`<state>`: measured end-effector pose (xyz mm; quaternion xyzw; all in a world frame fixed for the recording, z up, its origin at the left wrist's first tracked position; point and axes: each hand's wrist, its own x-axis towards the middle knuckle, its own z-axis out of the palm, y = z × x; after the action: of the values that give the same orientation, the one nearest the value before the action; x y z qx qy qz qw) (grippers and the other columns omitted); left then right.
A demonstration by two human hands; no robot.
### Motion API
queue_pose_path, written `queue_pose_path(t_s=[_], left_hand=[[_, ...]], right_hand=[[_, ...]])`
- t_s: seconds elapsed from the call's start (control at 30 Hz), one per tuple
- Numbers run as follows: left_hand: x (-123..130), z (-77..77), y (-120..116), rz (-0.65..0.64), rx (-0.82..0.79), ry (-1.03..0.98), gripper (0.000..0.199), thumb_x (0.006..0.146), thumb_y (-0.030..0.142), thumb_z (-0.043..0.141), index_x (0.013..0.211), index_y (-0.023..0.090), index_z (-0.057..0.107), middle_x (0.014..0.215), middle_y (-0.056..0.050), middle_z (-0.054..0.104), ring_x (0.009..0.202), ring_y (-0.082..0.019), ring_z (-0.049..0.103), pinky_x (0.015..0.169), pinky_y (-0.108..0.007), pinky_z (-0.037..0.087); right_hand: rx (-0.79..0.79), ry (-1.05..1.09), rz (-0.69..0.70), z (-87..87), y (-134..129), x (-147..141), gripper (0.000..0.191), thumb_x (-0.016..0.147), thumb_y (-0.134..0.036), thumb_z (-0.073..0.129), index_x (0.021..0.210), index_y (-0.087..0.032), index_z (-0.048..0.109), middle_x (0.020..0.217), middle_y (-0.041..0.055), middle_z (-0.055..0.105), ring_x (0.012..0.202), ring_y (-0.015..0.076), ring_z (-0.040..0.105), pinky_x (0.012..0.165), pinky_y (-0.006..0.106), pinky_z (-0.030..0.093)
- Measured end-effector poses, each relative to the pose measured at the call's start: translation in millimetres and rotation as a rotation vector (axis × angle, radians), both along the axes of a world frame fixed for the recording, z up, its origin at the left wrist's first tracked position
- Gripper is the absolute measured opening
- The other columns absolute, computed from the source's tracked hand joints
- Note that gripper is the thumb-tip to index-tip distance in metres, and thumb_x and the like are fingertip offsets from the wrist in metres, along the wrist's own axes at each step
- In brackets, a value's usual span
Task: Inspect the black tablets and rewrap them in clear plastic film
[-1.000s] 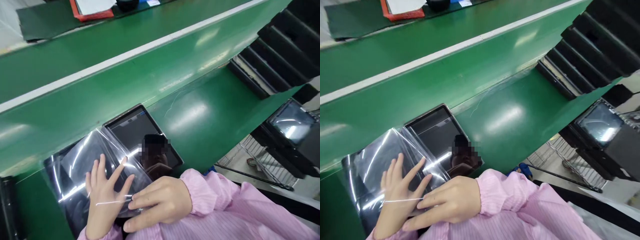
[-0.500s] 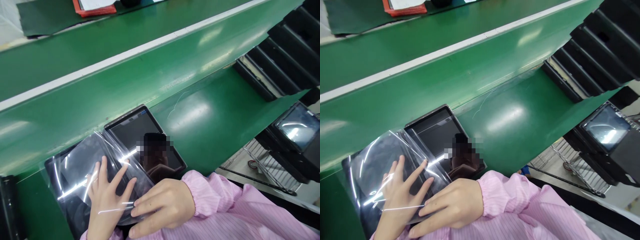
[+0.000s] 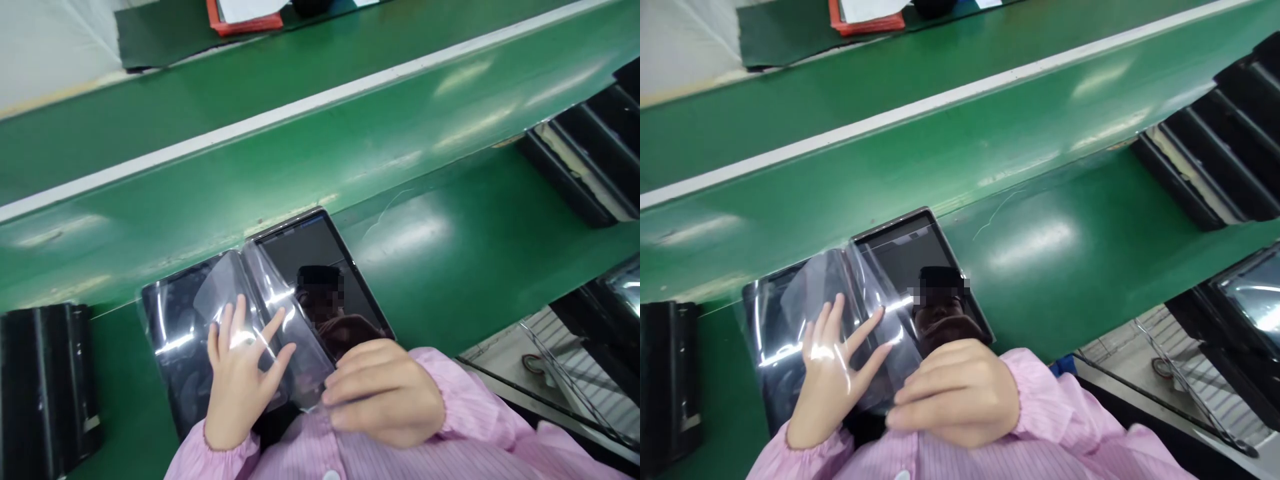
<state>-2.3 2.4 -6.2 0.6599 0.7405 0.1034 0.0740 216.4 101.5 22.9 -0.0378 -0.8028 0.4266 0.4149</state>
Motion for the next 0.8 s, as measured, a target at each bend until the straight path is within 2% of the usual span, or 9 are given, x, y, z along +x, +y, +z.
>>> queue_pose_path(t_s=[0.07, 0.13, 0.2, 0.23, 0.37, 0.47, 0.57, 0.67, 0.8], left_hand=[[2, 0.8, 1, -0.001, 0.012, 0.011, 0.043, 0.095, 0.036, 0.057, 0.138, 0.033, 0.057, 0.167, -0.014, 0.014, 0.147, -0.047, 0.027, 0.109, -0.072, 0.031], [4, 1.3, 0, 0.003, 0.028, 0.021, 0.048, 0.095, 0.038, 0.057, 0.142, 0.028, 0.054, 0.163, -0.02, 0.023, 0.147, -0.047, 0.028, 0.109, -0.071, 0.032], [5, 1.9, -4, 0.021, 0.053, 0.024, 0.054, 0.095, 0.039, 0.057, 0.145, 0.021, 0.049, 0.158, -0.025, 0.031, 0.146, -0.046, 0.029, 0.109, -0.069, 0.035], [6, 2.4, -7, 0.03, 0.062, 0.024, 0.057, 0.095, 0.04, 0.057, 0.145, 0.017, 0.048, 0.156, -0.026, 0.034, 0.146, -0.045, 0.03, 0.109, -0.068, 0.036], [14, 6.7, -23, 0.017, 0.069, 0.005, 0.053, 0.093, 0.041, 0.058, 0.139, 0.014, 0.054, 0.154, -0.025, 0.039, 0.146, -0.044, 0.03, 0.11, -0.065, 0.037], [20, 10.4, -36, -0.022, 0.074, -0.042, 0.05, 0.093, 0.039, 0.059, 0.135, 0.013, 0.057, 0.153, -0.026, 0.04, 0.146, -0.044, 0.03, 0.109, -0.066, 0.039], [19, 12.1, -46, -0.043, 0.101, -0.104, 0.042, 0.094, 0.035, 0.058, 0.131, 0.014, 0.06, 0.152, -0.025, 0.041, 0.146, -0.043, 0.031, 0.109, -0.065, 0.039], [9, 10.3, -54, -0.001, 0.163, -0.126, 0.036, 0.094, 0.024, 0.057, 0.128, 0.015, 0.061, 0.151, -0.023, 0.043, 0.146, -0.04, 0.032, 0.111, -0.062, 0.039], [-7, 2.9, -64, 0.129, 0.236, -0.103, 0.038, 0.093, 0.018, 0.057, 0.131, 0.017, 0.059, 0.151, -0.021, 0.043, 0.146, -0.039, 0.033, 0.113, -0.059, 0.038]], right_hand=[[-0.081, -0.084, -0.154, 6.0, 2, 13, 0.02, 0.091, -0.008, 0.059, 0.106, -0.014, 0.07, 0.092, 0.0068, 0.078, 0.086, 0.0166, 0.075, 0.084, 0.027, 0.06], [-0.171, -0.212, -0.386, 7.1, 5, 25, 0.036, 0.086, -0.003, 0.064, 0.118, -0.02, 0.067, 0.095, 0.0026, 0.077, 0.084, 0.0143, 0.074, 0.084, 0.026, 0.06], [-0.266, -0.359, -0.565, 4.2, 8, 34, 0.046, 0.086, -0.007, 0.067, 0.128, -0.026, 0.064, 0.099, 0.0009, 0.076, 0.084, 0.0135, 0.072, 0.083, 0.026, 0.06], [-0.307, -0.413, -0.605, 2.0, 10, 36, 0.046, 0.088, -0.011, 0.067, 0.13, -0.028, 0.062, 0.1, 0.0012, 0.075, 0.083, 0.0141, 0.072, 0.08, 0.027, 0.06], [-0.448, -0.568, -0.588, -2.9, 14, 34, 0.043, 0.091, -0.031, 0.064, 0.133, -0.022, 0.059, 0.097, 0.006, 0.074, 0.07, 0.0164, 0.069, 0.059, 0.028, 0.06], [-0.456, -0.741, -0.581, -0.7, 12, 31, 0.062, 0.091, -0.045, 0.062, 0.144, -0.017, 0.048, 0.089, 0.0069, 0.072, 0.057, 0.0159, 0.063, 0.052, 0.03, 0.056], [-0.459, -0.87, -0.526, 2.3, 10, 31, 0.074, 0.091, -0.05, 0.061, 0.153, -0.018, 0.036, 0.076, 0.0028, 0.07, 0.048, 0.0153, 0.058, 0.05, 0.032, 0.055], [-0.645, -0.774, -0.444, 2.0, 12, 31, 0.072, 0.093, -0.046, 0.06, 0.155, -0.021, 0.032, 0.066, -0.0008, 0.065, 0.048, 0.0162, 0.058, 0.048, 0.031, 0.054], [-0.926, -0.575, -0.421, -3.7, 21, 26, 0.075, 0.093, -0.041, 0.063, 0.157, -0.029, 0.026, 0.06, -0.0041, 0.057, 0.046, 0.0164, 0.055, 0.043, 0.029, 0.051]])
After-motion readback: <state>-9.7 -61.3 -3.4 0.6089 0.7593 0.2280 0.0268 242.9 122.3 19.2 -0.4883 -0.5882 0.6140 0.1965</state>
